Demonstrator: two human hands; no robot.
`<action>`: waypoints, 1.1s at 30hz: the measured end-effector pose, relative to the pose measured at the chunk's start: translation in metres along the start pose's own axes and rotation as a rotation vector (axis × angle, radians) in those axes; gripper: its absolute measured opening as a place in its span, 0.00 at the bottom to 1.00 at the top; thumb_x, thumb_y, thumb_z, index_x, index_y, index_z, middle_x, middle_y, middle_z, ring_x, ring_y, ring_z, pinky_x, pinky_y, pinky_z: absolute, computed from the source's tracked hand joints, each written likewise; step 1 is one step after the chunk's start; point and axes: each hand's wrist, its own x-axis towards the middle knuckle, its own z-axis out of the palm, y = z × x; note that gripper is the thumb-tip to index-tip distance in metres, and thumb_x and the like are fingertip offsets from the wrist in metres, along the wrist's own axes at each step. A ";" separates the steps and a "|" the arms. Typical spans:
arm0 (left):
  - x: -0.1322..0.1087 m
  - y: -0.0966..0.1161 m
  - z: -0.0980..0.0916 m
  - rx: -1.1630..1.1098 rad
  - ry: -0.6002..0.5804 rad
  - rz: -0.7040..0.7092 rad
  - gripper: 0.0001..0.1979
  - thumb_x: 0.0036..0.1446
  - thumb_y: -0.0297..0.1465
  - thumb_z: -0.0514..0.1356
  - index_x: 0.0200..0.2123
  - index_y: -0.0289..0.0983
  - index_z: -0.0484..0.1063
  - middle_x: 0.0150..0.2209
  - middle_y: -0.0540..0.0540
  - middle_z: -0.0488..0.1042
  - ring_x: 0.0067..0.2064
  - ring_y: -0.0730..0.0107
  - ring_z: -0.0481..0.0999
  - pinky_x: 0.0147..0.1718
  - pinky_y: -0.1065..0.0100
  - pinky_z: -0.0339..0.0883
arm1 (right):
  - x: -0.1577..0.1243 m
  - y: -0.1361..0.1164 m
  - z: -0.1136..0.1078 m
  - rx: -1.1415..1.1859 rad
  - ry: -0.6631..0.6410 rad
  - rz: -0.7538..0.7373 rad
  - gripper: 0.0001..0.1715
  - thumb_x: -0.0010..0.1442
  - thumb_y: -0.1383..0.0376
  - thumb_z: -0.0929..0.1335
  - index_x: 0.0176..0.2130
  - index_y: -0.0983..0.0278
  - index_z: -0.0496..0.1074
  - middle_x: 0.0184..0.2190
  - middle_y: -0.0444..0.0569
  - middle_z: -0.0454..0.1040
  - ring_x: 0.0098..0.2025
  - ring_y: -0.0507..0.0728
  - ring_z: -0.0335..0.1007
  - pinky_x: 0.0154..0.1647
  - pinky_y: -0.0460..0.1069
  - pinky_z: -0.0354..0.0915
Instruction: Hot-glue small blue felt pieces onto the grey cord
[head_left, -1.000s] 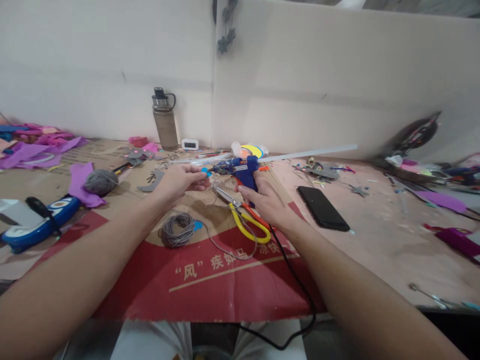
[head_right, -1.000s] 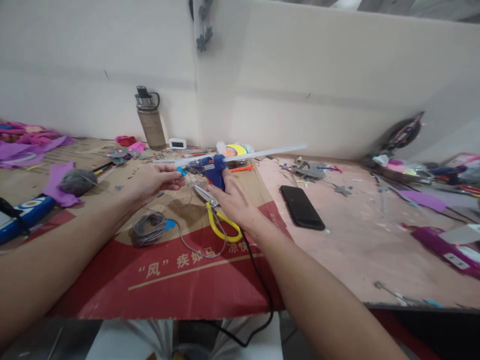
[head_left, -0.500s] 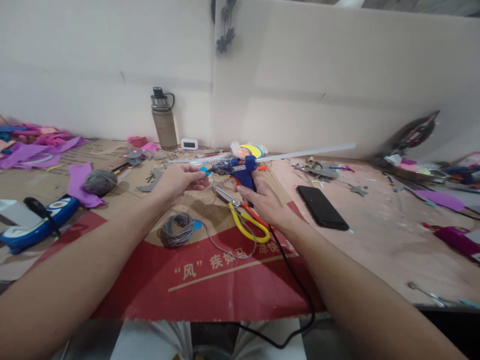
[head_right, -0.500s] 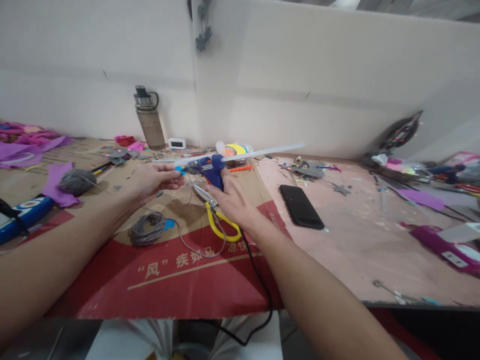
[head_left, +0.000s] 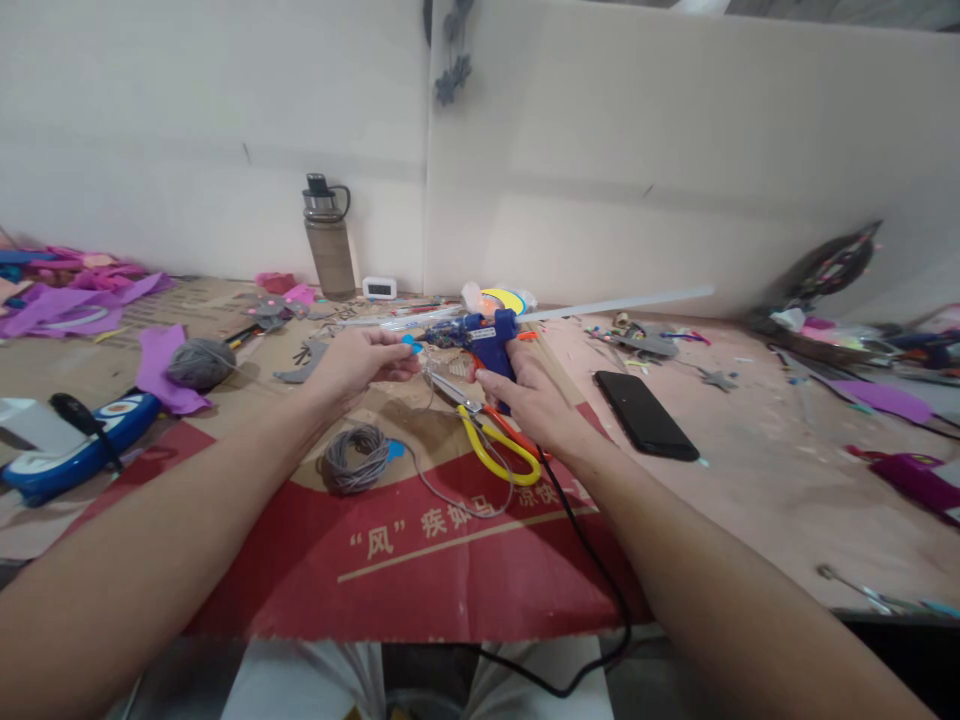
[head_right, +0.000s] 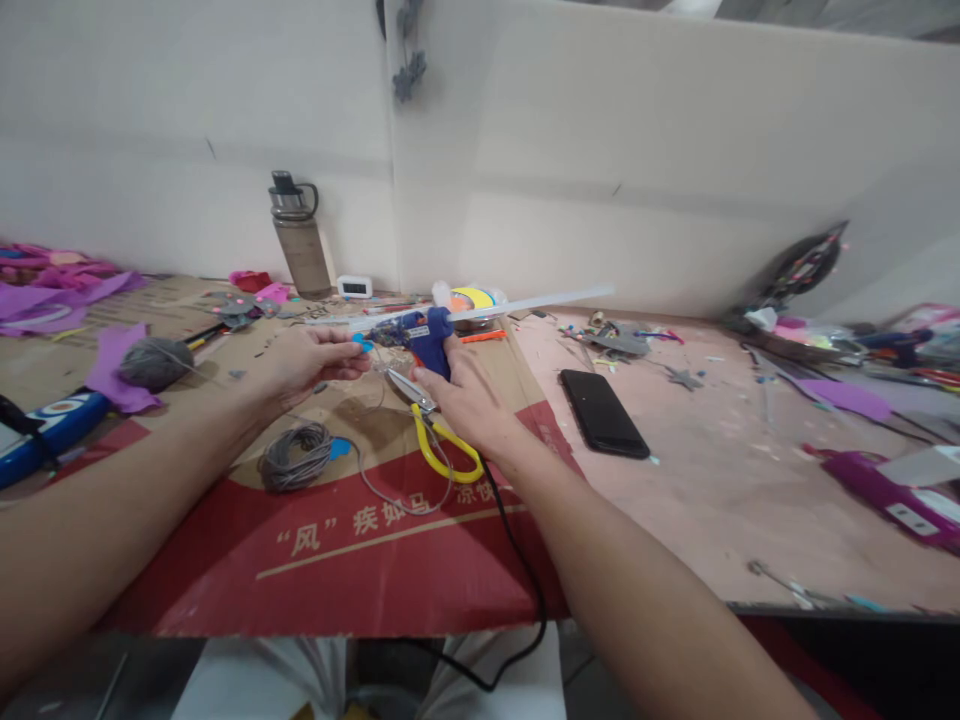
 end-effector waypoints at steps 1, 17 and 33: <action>0.000 0.000 0.000 -0.002 0.001 0.001 0.04 0.49 0.28 0.67 0.27 0.34 0.75 0.28 0.43 0.79 0.30 0.70 0.79 0.32 0.70 0.72 | 0.000 0.001 0.000 -0.007 0.001 -0.008 0.16 0.58 0.59 0.65 0.47 0.60 0.69 0.44 0.51 0.74 0.48 0.60 0.68 0.53 0.60 0.64; 0.000 0.000 0.000 -0.043 0.034 -0.033 0.04 0.49 0.27 0.67 0.28 0.33 0.75 0.28 0.42 0.79 0.29 0.71 0.78 0.31 0.71 0.72 | 0.000 -0.004 -0.002 0.091 -0.012 0.058 0.10 0.58 0.60 0.65 0.41 0.60 0.67 0.35 0.48 0.72 0.38 0.57 0.68 0.43 0.55 0.68; -0.001 0.000 0.005 -0.060 0.024 -0.117 0.07 0.47 0.23 0.68 0.28 0.31 0.72 0.27 0.41 0.78 0.27 0.69 0.78 0.29 0.70 0.73 | 0.003 -0.008 -0.007 0.606 -0.027 0.100 0.13 0.54 0.58 0.67 0.39 0.59 0.63 0.30 0.43 0.69 0.24 0.49 0.59 0.27 0.47 0.62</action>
